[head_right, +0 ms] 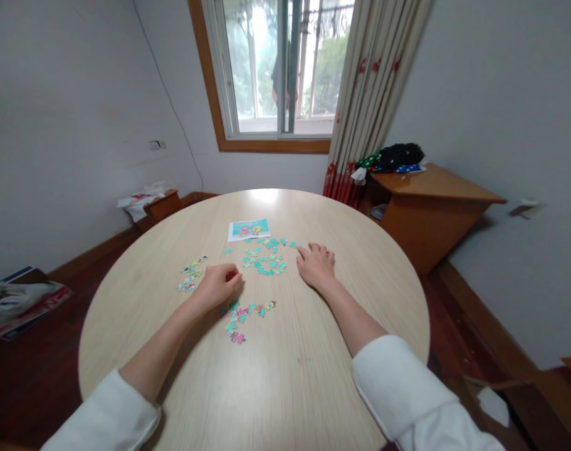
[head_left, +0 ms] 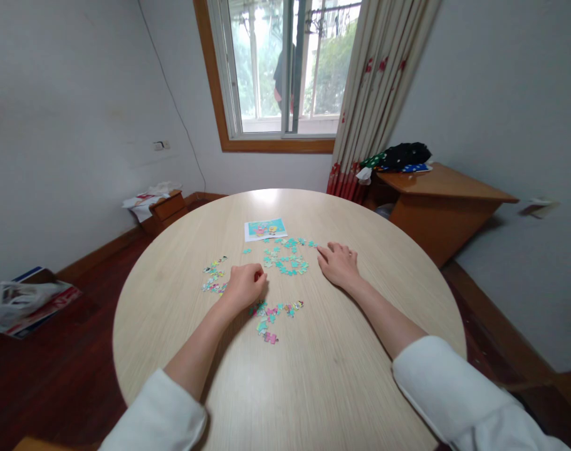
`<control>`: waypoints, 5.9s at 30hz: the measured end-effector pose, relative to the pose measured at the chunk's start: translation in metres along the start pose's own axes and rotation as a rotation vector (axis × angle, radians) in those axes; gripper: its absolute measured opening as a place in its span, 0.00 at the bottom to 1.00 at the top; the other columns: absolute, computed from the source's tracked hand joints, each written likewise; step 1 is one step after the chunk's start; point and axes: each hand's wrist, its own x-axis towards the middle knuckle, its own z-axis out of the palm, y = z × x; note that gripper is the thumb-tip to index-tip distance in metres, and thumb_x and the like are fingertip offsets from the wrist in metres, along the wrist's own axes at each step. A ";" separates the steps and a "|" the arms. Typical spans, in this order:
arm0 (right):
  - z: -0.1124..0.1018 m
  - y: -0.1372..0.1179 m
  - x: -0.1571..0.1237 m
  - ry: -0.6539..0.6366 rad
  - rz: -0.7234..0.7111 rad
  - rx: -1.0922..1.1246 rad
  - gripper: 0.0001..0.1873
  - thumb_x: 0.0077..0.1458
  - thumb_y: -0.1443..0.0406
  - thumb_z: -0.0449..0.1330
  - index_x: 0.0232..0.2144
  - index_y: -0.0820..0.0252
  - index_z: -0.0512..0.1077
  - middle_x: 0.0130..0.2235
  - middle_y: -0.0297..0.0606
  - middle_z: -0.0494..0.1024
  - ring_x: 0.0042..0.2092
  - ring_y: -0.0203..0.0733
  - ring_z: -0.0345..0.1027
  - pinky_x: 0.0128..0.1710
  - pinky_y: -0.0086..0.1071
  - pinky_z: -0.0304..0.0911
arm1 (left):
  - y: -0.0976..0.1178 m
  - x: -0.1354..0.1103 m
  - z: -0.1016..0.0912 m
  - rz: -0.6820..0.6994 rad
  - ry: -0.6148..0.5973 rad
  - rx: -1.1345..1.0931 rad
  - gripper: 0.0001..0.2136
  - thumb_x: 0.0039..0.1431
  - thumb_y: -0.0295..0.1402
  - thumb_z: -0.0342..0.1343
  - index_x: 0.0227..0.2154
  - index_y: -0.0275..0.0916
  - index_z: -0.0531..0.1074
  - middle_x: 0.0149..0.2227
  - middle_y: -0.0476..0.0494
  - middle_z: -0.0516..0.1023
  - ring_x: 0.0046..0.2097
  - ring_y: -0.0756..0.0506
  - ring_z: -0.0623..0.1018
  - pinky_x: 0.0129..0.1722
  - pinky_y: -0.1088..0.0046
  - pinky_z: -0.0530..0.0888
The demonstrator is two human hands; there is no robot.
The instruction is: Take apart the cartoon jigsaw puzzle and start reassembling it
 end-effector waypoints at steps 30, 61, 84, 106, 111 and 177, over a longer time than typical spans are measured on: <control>0.000 0.008 0.004 0.131 -0.058 0.652 0.18 0.52 0.70 0.47 0.36 0.62 0.76 0.42 0.44 0.77 0.44 0.42 0.70 0.47 0.36 0.63 | 0.000 0.000 0.001 -0.051 0.030 0.026 0.10 0.57 0.29 0.49 0.23 0.37 0.71 0.27 0.43 0.77 0.31 0.46 0.72 0.37 0.69 0.62; 0.029 -0.003 0.061 0.049 0.117 0.347 0.26 0.58 0.67 0.39 0.58 0.61 0.58 0.55 0.43 0.72 0.60 0.46 0.57 0.60 0.51 0.37 | 0.001 0.000 0.001 -0.057 0.015 0.055 0.10 0.57 0.29 0.49 0.24 0.36 0.73 0.29 0.40 0.79 0.33 0.45 0.75 0.40 0.66 0.64; -0.004 0.002 -0.070 0.183 -0.456 0.120 0.22 0.54 0.72 0.44 0.49 0.66 0.69 0.39 0.47 0.79 0.43 0.44 0.71 0.57 0.47 0.41 | 0.004 -0.002 0.003 -0.009 0.040 0.025 0.11 0.57 0.30 0.48 0.24 0.37 0.72 0.28 0.41 0.78 0.31 0.45 0.74 0.40 0.67 0.63; -0.001 0.001 -0.028 0.192 -0.370 0.377 0.26 0.55 0.70 0.43 0.55 0.59 0.65 0.53 0.47 0.72 0.55 0.49 0.61 0.54 0.49 0.49 | 0.010 -0.005 0.004 0.021 0.017 0.004 0.11 0.58 0.30 0.47 0.23 0.38 0.71 0.28 0.41 0.78 0.31 0.46 0.74 0.40 0.66 0.63; 0.011 -0.004 0.010 0.173 -0.217 0.211 0.24 0.56 0.68 0.44 0.52 0.58 0.69 0.57 0.48 0.67 0.58 0.51 0.56 0.56 0.51 0.47 | 0.008 -0.005 0.004 0.023 0.022 0.002 0.11 0.58 0.29 0.47 0.23 0.38 0.70 0.28 0.41 0.79 0.32 0.45 0.74 0.41 0.65 0.63; 0.015 0.011 0.020 0.217 -0.006 -0.090 0.17 0.55 0.70 0.45 0.28 0.62 0.74 0.38 0.44 0.79 0.45 0.48 0.65 0.56 0.56 0.34 | -0.014 0.007 0.003 -0.115 0.128 0.099 0.10 0.57 0.30 0.49 0.24 0.37 0.72 0.30 0.43 0.78 0.35 0.45 0.74 0.40 0.67 0.62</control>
